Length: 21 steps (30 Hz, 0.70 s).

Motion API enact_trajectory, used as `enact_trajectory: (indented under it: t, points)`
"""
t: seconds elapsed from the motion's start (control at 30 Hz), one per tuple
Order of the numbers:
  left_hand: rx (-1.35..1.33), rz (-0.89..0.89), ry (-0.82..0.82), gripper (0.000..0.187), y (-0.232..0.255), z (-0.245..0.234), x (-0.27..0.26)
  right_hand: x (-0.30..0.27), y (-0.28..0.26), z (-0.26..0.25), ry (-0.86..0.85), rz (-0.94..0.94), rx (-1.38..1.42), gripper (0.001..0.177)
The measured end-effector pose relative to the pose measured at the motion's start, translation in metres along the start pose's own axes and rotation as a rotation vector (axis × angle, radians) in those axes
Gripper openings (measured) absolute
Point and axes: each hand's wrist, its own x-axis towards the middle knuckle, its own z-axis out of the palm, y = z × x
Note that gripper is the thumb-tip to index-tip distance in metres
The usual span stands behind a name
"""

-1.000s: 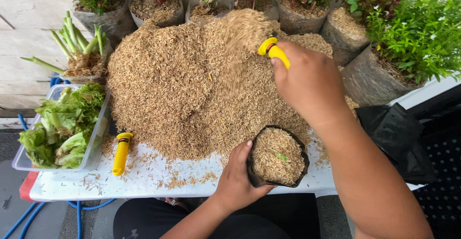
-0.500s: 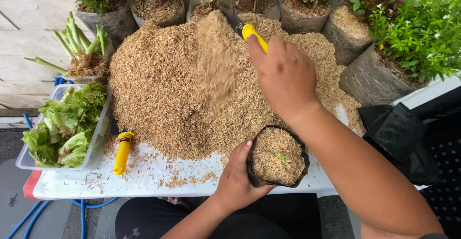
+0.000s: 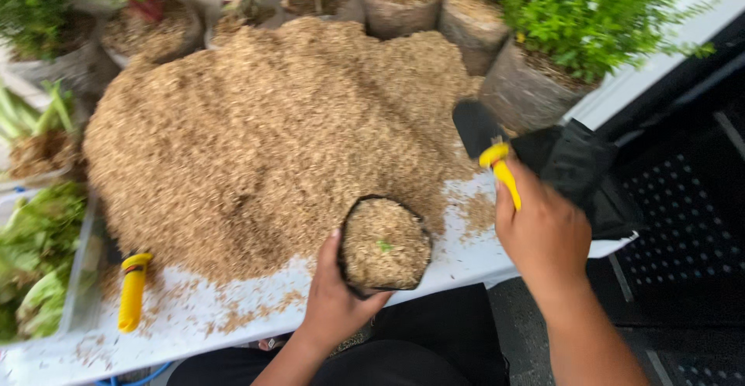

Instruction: The person fills a small black plastic pot with rice hulls using a yellow-handled trowel and plants a small green seedling into the pot by hand.

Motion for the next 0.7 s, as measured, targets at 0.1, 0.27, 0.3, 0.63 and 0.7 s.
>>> enact_trajectory:
  t: [0.1, 0.27, 0.3, 0.63, 0.7]
  points:
    - [0.024, -0.119, -0.015, 0.146, -0.002, 0.006, -0.005, -0.04, 0.018, 0.001, -0.07, 0.078, -0.033, 0.036]
    - [0.069, -0.142, 0.006, 0.155, -0.01, 0.016, -0.011, -0.079, 0.029, -0.009, -0.23, 0.202, -0.053, 0.038]
    - [0.101, -0.14, -0.002, 0.158, -0.013, 0.017, -0.014, -0.087, 0.03, -0.008, -0.219, 0.213, -0.077, 0.04]
    - [0.14, -0.078, 0.034, 0.158, -0.016, 0.021, -0.014, -0.075, 0.028, 0.06, -0.117, 0.15, -0.094, 0.037]
    - [0.112, -0.074, 0.048, 0.158, -0.017, 0.021, -0.015, -0.064, 0.027, 0.085, -0.065, 0.148, -0.063, 0.041]
